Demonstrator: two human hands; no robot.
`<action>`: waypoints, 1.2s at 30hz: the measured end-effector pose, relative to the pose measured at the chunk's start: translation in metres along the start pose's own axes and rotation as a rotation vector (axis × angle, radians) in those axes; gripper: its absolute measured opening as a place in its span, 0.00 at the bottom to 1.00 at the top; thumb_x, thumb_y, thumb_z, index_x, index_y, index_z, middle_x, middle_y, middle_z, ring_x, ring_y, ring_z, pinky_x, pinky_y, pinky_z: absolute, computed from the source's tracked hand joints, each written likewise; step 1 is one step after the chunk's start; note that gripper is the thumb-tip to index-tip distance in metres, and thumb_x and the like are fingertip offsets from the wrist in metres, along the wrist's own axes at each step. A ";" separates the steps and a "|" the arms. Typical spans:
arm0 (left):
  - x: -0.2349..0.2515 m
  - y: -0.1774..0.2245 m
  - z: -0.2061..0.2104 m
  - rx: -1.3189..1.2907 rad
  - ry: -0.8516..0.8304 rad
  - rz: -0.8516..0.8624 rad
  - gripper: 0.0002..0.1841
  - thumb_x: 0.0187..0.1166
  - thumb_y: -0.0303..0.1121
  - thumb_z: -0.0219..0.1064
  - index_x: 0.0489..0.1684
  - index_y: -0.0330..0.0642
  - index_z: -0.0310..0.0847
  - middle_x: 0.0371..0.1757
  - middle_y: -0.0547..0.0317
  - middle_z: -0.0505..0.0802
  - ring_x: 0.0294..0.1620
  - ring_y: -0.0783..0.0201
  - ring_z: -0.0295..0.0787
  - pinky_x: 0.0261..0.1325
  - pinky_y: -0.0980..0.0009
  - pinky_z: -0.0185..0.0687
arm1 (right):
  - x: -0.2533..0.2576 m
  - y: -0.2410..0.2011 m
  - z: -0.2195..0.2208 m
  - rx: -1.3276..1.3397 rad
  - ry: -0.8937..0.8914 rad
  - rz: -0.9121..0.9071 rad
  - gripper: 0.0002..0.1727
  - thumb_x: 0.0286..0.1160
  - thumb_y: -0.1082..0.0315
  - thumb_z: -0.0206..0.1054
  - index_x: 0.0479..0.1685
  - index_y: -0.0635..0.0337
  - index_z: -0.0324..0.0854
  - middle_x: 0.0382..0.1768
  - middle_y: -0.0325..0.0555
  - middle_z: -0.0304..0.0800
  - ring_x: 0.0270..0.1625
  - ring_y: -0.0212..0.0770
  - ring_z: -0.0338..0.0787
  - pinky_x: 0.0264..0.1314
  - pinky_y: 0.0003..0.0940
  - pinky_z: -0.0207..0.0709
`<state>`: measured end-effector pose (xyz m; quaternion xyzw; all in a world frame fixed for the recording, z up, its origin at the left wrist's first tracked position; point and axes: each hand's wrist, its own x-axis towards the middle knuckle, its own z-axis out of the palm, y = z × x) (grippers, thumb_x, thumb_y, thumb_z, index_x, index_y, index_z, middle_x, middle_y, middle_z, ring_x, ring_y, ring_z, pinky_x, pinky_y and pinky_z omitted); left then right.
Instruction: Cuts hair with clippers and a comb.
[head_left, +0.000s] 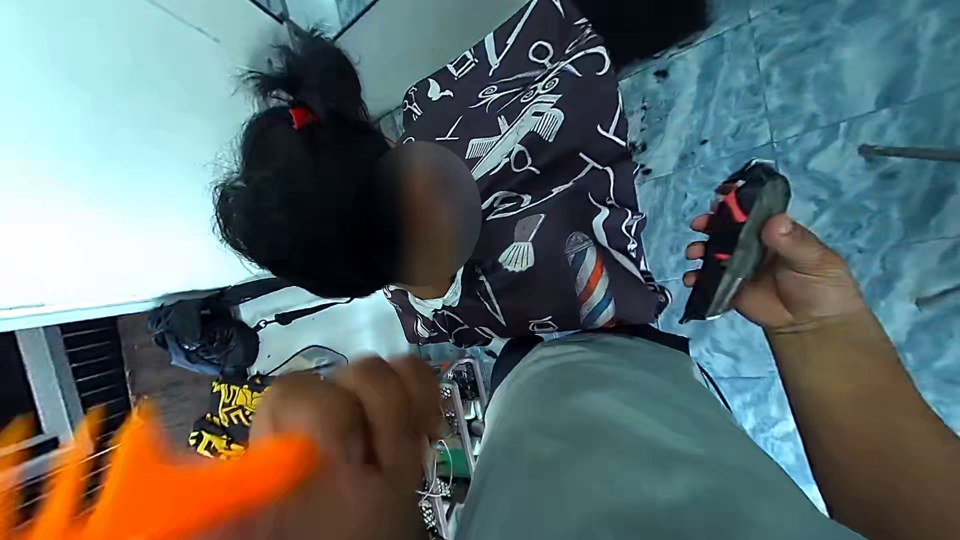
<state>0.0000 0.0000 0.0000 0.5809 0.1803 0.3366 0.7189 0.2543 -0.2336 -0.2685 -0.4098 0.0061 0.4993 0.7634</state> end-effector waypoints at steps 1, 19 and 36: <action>0.010 -0.006 -0.017 0.252 0.137 -0.007 0.33 0.74 0.76 0.55 0.27 0.53 0.82 0.14 0.70 0.80 0.12 0.72 0.75 0.16 0.74 0.75 | 0.010 -0.009 0.006 -0.055 -0.007 0.000 0.30 0.73 0.43 0.74 0.73 0.38 0.74 0.63 0.42 0.88 0.50 0.44 0.95 0.41 0.42 0.93; -0.069 -0.096 -0.094 1.876 0.160 -0.026 0.31 0.89 0.53 0.58 0.81 0.37 0.76 0.37 0.40 0.87 0.38 0.44 0.85 0.44 0.48 0.81 | 0.115 -0.034 0.230 -1.140 -0.753 -0.250 0.25 0.64 0.54 0.80 0.61 0.51 0.84 0.46 0.37 0.94 0.46 0.31 0.93 0.52 0.39 0.89; -0.059 -0.079 -0.090 1.824 0.362 0.236 0.21 0.79 0.41 0.75 0.65 0.37 0.90 0.25 0.51 0.86 0.27 0.58 0.83 0.34 0.65 0.78 | 0.118 -0.025 0.260 -1.337 -0.733 -0.205 0.25 0.64 0.49 0.77 0.60 0.49 0.85 0.42 0.39 0.92 0.43 0.39 0.91 0.45 0.48 0.86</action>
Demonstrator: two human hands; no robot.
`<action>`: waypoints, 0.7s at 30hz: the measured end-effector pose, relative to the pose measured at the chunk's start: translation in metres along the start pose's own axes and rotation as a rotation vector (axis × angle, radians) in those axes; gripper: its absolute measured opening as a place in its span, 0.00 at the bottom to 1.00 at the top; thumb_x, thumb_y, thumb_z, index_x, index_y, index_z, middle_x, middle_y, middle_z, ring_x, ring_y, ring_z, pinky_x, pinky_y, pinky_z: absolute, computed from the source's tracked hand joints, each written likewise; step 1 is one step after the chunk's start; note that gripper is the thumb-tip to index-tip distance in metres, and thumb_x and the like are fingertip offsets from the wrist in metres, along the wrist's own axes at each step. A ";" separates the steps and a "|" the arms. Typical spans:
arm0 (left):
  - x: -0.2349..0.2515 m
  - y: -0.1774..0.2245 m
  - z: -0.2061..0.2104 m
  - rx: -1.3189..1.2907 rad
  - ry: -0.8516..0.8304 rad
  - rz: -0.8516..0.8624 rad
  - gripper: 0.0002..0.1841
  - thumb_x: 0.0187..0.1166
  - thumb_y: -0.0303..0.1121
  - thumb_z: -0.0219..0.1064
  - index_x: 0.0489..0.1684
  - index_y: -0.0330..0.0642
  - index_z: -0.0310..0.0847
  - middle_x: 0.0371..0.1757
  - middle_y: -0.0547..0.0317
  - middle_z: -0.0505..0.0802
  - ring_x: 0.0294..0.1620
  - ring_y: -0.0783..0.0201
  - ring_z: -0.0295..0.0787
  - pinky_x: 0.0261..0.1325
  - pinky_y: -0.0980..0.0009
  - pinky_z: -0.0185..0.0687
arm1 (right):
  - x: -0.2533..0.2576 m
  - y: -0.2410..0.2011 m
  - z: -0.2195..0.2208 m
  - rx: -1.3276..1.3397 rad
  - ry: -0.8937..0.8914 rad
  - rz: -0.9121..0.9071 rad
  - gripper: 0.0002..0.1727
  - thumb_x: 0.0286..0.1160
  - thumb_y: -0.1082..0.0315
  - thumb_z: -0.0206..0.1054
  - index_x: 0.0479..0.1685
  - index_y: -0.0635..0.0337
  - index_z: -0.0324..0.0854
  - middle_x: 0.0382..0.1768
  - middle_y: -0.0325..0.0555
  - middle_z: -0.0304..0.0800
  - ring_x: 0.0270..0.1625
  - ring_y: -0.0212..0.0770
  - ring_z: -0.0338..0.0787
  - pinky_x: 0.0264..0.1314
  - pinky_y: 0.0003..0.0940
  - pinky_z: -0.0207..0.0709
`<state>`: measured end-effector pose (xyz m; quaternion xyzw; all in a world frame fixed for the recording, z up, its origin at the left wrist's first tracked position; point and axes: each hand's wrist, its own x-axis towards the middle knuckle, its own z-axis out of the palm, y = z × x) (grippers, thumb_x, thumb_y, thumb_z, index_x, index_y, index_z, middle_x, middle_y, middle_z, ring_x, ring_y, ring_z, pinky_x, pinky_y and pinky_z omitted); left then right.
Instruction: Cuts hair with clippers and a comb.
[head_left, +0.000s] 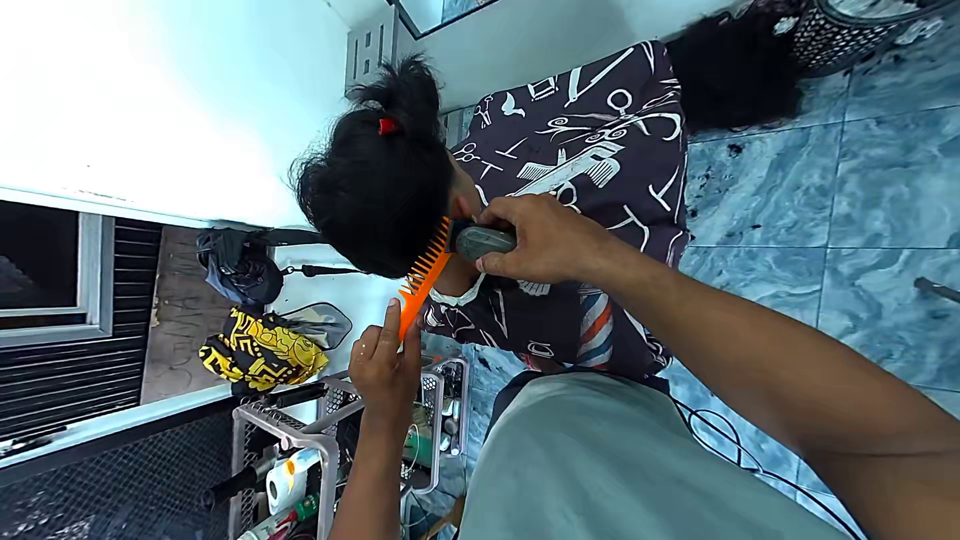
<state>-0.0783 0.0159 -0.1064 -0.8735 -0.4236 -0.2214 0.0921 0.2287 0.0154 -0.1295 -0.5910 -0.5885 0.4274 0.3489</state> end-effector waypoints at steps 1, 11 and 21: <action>0.000 -0.001 0.001 -0.003 0.009 0.001 0.22 0.79 0.41 0.75 0.66 0.37 0.90 0.25 0.51 0.86 0.27 0.58 0.83 0.34 0.65 0.78 | 0.000 0.000 0.002 0.020 0.015 -0.009 0.26 0.64 0.49 0.78 0.60 0.49 0.85 0.43 0.38 0.92 0.44 0.37 0.91 0.46 0.46 0.86; -0.001 -0.007 0.005 -0.022 0.049 0.028 0.21 0.78 0.39 0.76 0.66 0.38 0.90 0.25 0.51 0.86 0.29 0.59 0.83 0.35 0.66 0.78 | -0.006 -0.006 0.013 0.141 0.074 -0.029 0.23 0.63 0.50 0.78 0.55 0.49 0.86 0.41 0.35 0.93 0.41 0.31 0.92 0.44 0.39 0.88; 0.001 -0.008 0.007 -0.007 0.080 0.060 0.20 0.78 0.39 0.76 0.65 0.40 0.90 0.25 0.51 0.86 0.29 0.57 0.83 0.36 0.65 0.78 | -0.009 -0.009 0.019 0.210 0.090 -0.018 0.22 0.62 0.52 0.79 0.53 0.51 0.86 0.39 0.36 0.93 0.40 0.32 0.92 0.43 0.39 0.87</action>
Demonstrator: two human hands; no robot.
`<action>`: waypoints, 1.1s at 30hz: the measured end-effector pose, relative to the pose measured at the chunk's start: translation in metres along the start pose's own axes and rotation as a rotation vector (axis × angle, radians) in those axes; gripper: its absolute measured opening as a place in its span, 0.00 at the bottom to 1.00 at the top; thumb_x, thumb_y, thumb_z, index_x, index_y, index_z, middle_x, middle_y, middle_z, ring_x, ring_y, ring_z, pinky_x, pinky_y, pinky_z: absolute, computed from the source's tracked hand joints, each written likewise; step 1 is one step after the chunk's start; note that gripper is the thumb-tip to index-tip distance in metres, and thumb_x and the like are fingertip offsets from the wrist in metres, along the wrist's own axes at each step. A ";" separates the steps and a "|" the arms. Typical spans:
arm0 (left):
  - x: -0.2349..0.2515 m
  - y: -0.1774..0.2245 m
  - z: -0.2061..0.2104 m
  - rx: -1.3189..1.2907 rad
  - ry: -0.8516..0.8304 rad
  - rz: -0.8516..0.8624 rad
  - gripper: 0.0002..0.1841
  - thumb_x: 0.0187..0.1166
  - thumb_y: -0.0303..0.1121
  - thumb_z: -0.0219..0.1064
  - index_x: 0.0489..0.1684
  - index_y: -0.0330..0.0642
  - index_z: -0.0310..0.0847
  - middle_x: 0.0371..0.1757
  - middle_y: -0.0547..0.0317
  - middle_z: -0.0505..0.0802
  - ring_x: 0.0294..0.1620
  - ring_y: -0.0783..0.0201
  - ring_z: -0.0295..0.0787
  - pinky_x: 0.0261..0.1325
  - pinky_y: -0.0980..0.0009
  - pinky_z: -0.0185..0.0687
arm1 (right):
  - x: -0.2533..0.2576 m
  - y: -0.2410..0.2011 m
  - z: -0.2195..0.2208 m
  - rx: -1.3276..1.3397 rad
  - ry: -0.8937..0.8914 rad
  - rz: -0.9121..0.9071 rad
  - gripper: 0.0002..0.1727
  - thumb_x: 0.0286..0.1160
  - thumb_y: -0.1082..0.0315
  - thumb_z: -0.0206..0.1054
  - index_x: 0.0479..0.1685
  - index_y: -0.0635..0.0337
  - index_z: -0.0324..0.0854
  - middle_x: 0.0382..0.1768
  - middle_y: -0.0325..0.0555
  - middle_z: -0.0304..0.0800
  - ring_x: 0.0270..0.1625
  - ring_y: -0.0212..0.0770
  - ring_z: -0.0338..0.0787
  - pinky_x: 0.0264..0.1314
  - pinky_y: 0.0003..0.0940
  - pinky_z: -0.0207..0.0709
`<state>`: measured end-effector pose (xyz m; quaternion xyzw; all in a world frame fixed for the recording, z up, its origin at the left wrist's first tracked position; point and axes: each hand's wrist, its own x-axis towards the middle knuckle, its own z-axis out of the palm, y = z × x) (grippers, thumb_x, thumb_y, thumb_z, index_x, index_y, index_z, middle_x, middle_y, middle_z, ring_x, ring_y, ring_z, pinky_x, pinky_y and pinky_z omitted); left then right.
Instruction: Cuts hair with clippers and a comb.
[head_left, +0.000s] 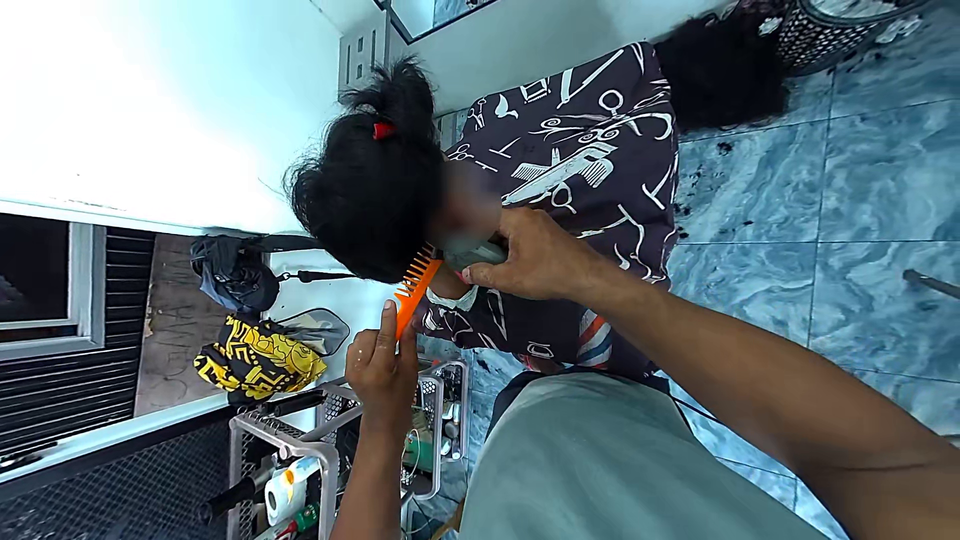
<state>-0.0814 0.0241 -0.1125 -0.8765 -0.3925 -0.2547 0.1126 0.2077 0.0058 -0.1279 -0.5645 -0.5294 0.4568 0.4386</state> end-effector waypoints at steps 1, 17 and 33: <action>0.000 -0.001 -0.001 0.002 -0.018 0.011 0.20 0.78 0.40 0.76 0.65 0.41 0.90 0.25 0.52 0.85 0.30 0.57 0.83 0.36 0.64 0.77 | 0.000 0.000 -0.001 0.030 -0.009 -0.011 0.22 0.62 0.52 0.80 0.54 0.52 0.87 0.40 0.36 0.94 0.40 0.31 0.92 0.45 0.37 0.89; 0.004 -0.006 -0.020 0.047 -0.090 0.071 0.20 0.79 0.43 0.73 0.62 0.40 0.92 0.22 0.53 0.84 0.26 0.57 0.79 0.38 0.60 0.71 | -0.002 0.012 -0.004 0.007 -0.036 0.113 0.21 0.63 0.52 0.80 0.51 0.52 0.87 0.36 0.39 0.92 0.35 0.35 0.91 0.38 0.42 0.87; 0.012 -0.026 -0.022 -0.014 -0.131 0.101 0.20 0.78 0.43 0.75 0.62 0.42 0.93 0.26 0.52 0.87 0.32 0.56 0.82 0.43 0.58 0.73 | -0.017 0.008 0.009 0.037 0.019 0.105 0.21 0.64 0.52 0.82 0.51 0.52 0.87 0.36 0.40 0.92 0.36 0.38 0.92 0.39 0.46 0.88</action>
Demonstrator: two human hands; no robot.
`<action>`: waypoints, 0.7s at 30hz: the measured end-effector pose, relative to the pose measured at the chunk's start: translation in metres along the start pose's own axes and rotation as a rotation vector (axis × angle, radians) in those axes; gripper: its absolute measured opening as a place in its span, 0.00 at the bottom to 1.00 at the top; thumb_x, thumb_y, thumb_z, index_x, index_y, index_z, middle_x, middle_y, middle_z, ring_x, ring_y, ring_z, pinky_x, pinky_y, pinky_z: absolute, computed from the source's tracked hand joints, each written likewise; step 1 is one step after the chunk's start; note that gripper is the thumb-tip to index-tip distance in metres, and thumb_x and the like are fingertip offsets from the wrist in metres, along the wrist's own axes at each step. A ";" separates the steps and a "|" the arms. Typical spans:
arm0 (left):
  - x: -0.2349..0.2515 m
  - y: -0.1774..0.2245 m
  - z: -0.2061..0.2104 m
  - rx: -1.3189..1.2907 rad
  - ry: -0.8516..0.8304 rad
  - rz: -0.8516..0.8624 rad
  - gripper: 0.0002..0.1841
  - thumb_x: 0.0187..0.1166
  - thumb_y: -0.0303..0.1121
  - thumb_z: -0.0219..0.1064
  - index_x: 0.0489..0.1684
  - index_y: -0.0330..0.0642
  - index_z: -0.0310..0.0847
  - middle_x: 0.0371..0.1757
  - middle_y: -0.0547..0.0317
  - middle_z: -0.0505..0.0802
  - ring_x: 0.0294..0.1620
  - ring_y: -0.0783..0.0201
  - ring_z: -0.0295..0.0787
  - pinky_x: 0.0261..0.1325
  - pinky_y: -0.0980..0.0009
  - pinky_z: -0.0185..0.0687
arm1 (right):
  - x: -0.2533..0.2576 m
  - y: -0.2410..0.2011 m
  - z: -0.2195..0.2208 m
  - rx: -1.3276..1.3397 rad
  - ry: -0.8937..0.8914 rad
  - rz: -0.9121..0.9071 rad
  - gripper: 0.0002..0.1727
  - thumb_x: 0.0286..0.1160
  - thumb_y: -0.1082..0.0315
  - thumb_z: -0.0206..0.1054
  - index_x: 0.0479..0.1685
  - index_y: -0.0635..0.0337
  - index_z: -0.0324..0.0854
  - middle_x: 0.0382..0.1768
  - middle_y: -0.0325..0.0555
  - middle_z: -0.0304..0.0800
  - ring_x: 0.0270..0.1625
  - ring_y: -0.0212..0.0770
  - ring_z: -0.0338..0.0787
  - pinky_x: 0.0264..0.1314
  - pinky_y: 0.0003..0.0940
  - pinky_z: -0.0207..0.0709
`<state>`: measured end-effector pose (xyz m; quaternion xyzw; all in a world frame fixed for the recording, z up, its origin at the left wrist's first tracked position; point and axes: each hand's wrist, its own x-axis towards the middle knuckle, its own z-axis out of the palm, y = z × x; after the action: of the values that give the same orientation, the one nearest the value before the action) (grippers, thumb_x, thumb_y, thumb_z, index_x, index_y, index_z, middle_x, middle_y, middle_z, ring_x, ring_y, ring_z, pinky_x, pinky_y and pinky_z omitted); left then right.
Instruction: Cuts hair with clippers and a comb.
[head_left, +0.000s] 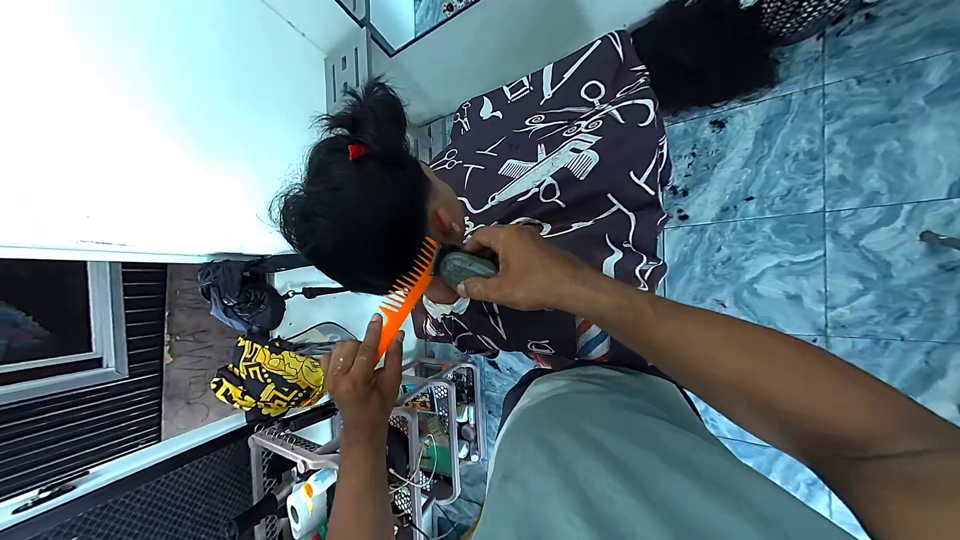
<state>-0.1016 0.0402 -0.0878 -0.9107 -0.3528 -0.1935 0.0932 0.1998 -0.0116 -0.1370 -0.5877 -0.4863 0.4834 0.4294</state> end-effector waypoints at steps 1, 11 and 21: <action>0.002 -0.001 0.000 0.006 0.028 0.011 0.20 0.78 0.43 0.75 0.62 0.42 0.93 0.25 0.52 0.86 0.31 0.56 0.81 0.43 0.58 0.72 | 0.001 -0.003 0.003 0.007 0.025 -0.040 0.22 0.63 0.51 0.82 0.52 0.52 0.87 0.37 0.39 0.93 0.36 0.37 0.92 0.39 0.45 0.88; -0.007 -0.010 -0.004 0.056 -0.006 0.113 0.19 0.79 0.46 0.74 0.59 0.44 0.93 0.25 0.52 0.85 0.32 0.53 0.80 0.44 0.56 0.71 | -0.003 -0.017 0.013 0.009 -0.010 -0.099 0.22 0.65 0.50 0.81 0.54 0.49 0.86 0.35 0.37 0.91 0.35 0.34 0.91 0.37 0.42 0.88; 0.045 0.028 -0.034 -0.212 -0.191 -0.171 0.29 0.97 0.45 0.40 0.43 0.30 0.83 0.24 0.57 0.89 0.17 0.72 0.80 0.21 0.72 0.79 | -0.029 0.048 -0.038 0.737 0.135 0.141 0.22 0.80 0.64 0.70 0.68 0.63 0.76 0.51 0.53 0.92 0.46 0.46 0.95 0.50 0.44 0.92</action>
<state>-0.0624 0.0362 -0.0388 -0.8963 -0.4140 -0.1493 -0.0545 0.2434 -0.0493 -0.1726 -0.4565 -0.2087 0.6144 0.6088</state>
